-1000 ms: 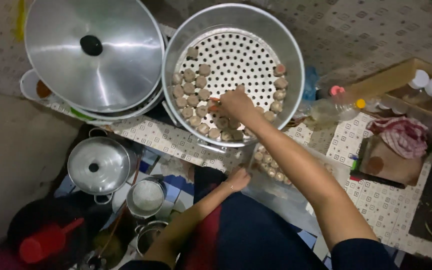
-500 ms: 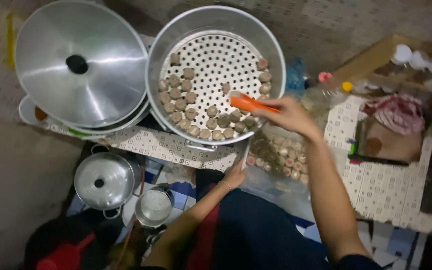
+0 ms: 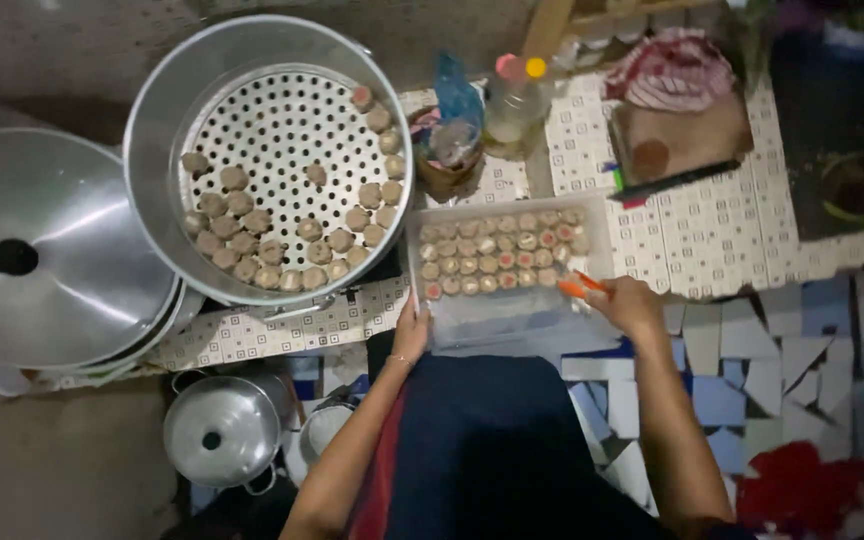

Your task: A person uses orange tongs to transfer small, round food items from a rectangular plastic tray into a large metal steamer basket, arranging them neatly.

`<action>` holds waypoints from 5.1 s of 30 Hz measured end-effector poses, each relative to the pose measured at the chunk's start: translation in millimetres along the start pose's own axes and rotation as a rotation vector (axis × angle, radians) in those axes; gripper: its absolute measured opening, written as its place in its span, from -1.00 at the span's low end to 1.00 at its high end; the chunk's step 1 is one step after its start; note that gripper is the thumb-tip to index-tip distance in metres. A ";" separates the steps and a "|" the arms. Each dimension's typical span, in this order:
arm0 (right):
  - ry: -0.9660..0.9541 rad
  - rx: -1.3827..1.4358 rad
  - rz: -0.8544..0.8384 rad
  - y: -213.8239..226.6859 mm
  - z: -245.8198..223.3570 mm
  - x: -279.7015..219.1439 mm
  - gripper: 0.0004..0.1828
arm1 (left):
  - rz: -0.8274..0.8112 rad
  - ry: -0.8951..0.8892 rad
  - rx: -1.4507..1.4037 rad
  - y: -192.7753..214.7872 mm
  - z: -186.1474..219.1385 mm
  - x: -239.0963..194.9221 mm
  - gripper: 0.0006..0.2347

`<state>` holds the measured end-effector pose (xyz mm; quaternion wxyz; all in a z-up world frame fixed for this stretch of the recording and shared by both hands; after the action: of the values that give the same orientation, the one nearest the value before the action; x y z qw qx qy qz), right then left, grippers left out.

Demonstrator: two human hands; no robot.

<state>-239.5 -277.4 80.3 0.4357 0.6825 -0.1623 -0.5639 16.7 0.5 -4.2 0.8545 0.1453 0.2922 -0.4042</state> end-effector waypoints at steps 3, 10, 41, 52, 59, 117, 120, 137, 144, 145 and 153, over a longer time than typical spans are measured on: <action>-0.041 -0.112 0.074 -72.3 21.2 46.8 -0.46 | 0.021 0.007 0.047 -2.7 -5.6 -5.7 -0.45; -0.001 0.077 0.078 -4.0 -13.9 -16.1 -0.44 | 0.064 -0.037 0.017 8.3 -34.5 12.3 -0.50; 0.895 -0.662 0.216 153.7 -359.8 4.3 -0.59 | -0.049 -0.041 0.056 -15.9 -5.2 15.1 -0.51; 0.855 -0.614 0.312 88.3 -379.6 82.4 -0.62 | -0.004 -0.047 0.069 -21.2 -26.7 25.8 -0.54; 0.670 -0.384 0.023 144.3 -372.7 62.0 -0.32 | -0.073 -0.103 -0.009 -5.1 31.7 -8.6 -0.52; 0.443 -0.617 0.270 15.2 -11.1 59.3 -0.80 | -0.001 -0.080 0.070 6.4 15.1 -8.9 -0.49; 0.392 -0.649 0.234 -4.4 2.5 81.5 -0.79 | 0.000 -0.068 0.063 5.4 12.8 -1.4 -0.50; 0.554 -0.985 0.285 8.1 -32.5 123.7 -0.75 | -0.036 -0.003 0.086 9.2 10.4 -1.1 -0.43; 0.487 -0.954 0.342 18.3 -19.2 92.0 -0.74 | -0.050 -0.070 0.072 9.5 -6.5 4.7 -0.47; 0.486 -0.957 0.344 16.9 -17.3 91.9 -0.74 | -0.051 -0.073 0.069 8.4 -1.8 2.9 -0.47; 0.549 -0.819 0.355 -3.5 -9.9 95.0 -0.78 | -0.061 -0.011 0.069 5.9 27.7 -13.6 -0.45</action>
<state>-201.9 -339.1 17.8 0.7824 0.5407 0.0786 -0.2989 25.0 -1.0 26.1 0.8378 0.1633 0.2775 -0.4409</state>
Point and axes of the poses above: each hand's wrist, its own x-axis towards the middle knuckle, its own y-axis out of the back of the hand, z = x × y, the point moved 1 cm from there along x, towards the middle knuckle, and after that the axes turned 13 degrees about -x, right-handed, at the moved point
